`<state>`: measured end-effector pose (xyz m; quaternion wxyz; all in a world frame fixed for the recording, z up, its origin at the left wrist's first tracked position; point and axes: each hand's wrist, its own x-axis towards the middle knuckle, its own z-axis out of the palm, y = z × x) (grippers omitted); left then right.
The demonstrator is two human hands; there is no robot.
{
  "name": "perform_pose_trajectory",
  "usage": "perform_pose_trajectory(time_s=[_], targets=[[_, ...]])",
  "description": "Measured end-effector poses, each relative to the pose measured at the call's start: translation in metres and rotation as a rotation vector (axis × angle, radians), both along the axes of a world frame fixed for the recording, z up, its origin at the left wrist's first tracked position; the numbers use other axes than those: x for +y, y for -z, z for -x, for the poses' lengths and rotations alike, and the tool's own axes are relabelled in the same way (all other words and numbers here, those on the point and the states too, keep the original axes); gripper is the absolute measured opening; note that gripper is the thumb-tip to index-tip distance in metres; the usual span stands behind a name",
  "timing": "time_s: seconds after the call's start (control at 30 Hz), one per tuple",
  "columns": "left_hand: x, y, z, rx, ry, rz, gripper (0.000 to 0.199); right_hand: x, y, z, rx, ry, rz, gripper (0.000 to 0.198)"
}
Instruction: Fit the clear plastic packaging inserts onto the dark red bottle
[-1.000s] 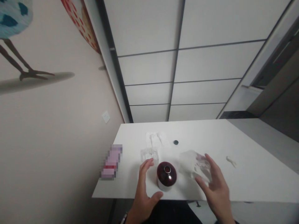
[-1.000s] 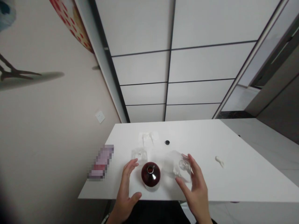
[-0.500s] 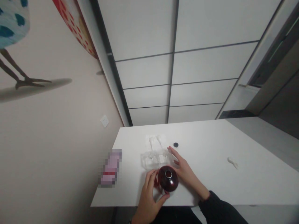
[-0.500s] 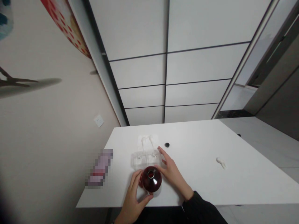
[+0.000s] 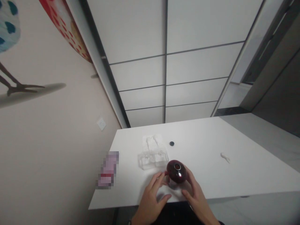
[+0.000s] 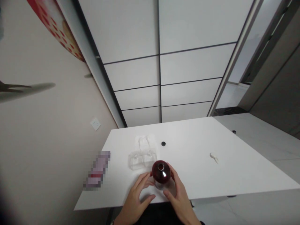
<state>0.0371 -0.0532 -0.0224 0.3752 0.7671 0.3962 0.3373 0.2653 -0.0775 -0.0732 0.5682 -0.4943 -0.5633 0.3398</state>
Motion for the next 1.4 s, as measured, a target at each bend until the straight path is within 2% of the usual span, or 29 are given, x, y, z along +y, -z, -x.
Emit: perform_pose_trajectory(time_s=[0.07,0.13,0.2,0.27,0.33,0.43,0.53,0.67,0.73,0.83,0.93,1.03,1.2,1.4], targets=[[0.011,-0.012,0.006,0.048,-0.018,-0.114,0.054,-0.004,-0.002,0.001,-0.052,0.072,0.017,0.090],[0.027,-0.022,0.016,0.076,-0.172,-0.239,0.047,-0.002,-0.006,0.003,-0.087,0.140,0.054,0.096],[0.048,-0.028,0.026,0.091,-0.338,-0.301,0.057,0.002,-0.011,0.004,-0.101,0.174,0.081,0.097],[0.067,-0.028,0.032,0.091,-0.381,-0.252,0.078,0.007,-0.015,0.007,-0.088,0.172,0.085,0.094],[0.082,-0.023,0.034,0.077,-0.368,-0.130,0.094,0.011,-0.019,0.010,-0.050,0.165,0.089,0.092],[0.091,-0.013,0.035,0.028,-0.363,0.039,0.097,0.013,-0.024,0.010,0.003,0.169,0.103,0.089],[0.083,-0.004,0.041,-0.020,-0.434,0.099,0.091,0.012,-0.026,0.006,0.016,0.180,0.123,0.084],[0.047,0.002,0.049,-0.066,-0.500,0.131,0.080,0.008,-0.022,-0.003,0.007,0.236,0.159,0.083],[0.026,0.003,0.043,-0.072,-0.471,0.179,0.078,0.006,-0.019,-0.007,-0.003,0.285,0.155,0.081],[0.004,0.002,0.020,-0.061,-0.327,0.255,0.082,0.003,-0.021,-0.016,-0.081,0.345,0.116,0.078],[0.002,-0.001,-0.005,-0.014,-0.213,0.252,0.084,-0.001,-0.030,-0.026,-0.242,0.340,0.045,0.071],[0.011,-0.001,-0.019,0.015,-0.196,0.219,0.082,-0.002,-0.041,-0.037,-0.385,0.285,-0.049,0.063],[0.017,-0.001,-0.020,0.040,-0.196,0.178,0.083,-0.002,-0.048,-0.050,-0.569,0.221,-0.167,0.061],[0.015,-0.001,-0.021,0.089,-0.180,0.130,0.085,0.003,-0.055,-0.054,-0.765,0.190,-0.311,0.066]])
